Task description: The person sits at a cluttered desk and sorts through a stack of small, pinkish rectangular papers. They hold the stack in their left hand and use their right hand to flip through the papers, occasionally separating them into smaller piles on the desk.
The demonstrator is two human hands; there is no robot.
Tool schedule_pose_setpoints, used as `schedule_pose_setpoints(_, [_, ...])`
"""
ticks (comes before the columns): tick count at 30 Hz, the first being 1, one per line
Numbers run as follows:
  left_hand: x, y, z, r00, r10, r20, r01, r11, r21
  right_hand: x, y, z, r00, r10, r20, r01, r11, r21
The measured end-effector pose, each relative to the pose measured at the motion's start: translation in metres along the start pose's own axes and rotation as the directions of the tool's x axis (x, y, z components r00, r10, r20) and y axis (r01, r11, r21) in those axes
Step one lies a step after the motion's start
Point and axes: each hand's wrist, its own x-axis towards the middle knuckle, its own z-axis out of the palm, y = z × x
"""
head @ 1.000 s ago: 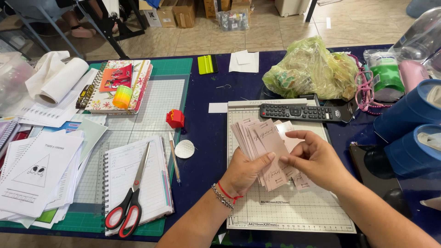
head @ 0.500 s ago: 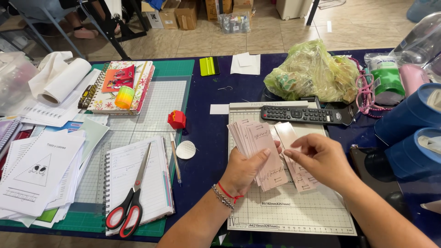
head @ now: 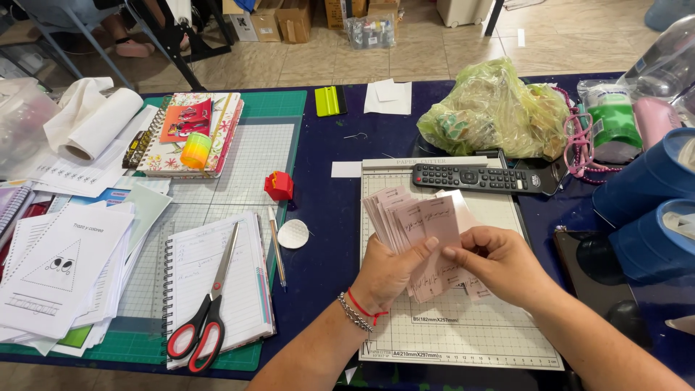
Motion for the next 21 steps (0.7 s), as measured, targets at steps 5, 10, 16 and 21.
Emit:
schedule_pose_setpoints(5, [-0.003, 0.026, 0.015, 0.997, 0.011, -0.080, -0.013, 1.000, -0.019, 0.002, -0.015, -0.012, 0.999, 0.037, -0.024, -0.037, 0.999, -0.004])
schedule_pose_setpoints(10, [0.009, 0.026, 0.003, 0.957, -0.046, -0.286, -0.006, 0.984, -0.176, 0.012, -0.004, -0.032, 0.995, -0.011, -0.101, -0.016, 0.965, -0.262])
schedule_pose_setpoints(16, [0.016, 0.004, -0.006, 0.967, -0.059, -0.248, 0.028, 0.992, -0.123, 0.007, -0.003, -0.027, 0.982, -0.131, -0.132, 0.029, 0.808, -0.589])
schedule_pose_setpoints(21, [0.004, 0.013, 0.006, 0.985, -0.024, -0.173, 0.036, 0.997, 0.067, -0.007, -0.008, -0.009, 1.000, -0.008, 0.025, 0.011, 0.994, -0.108])
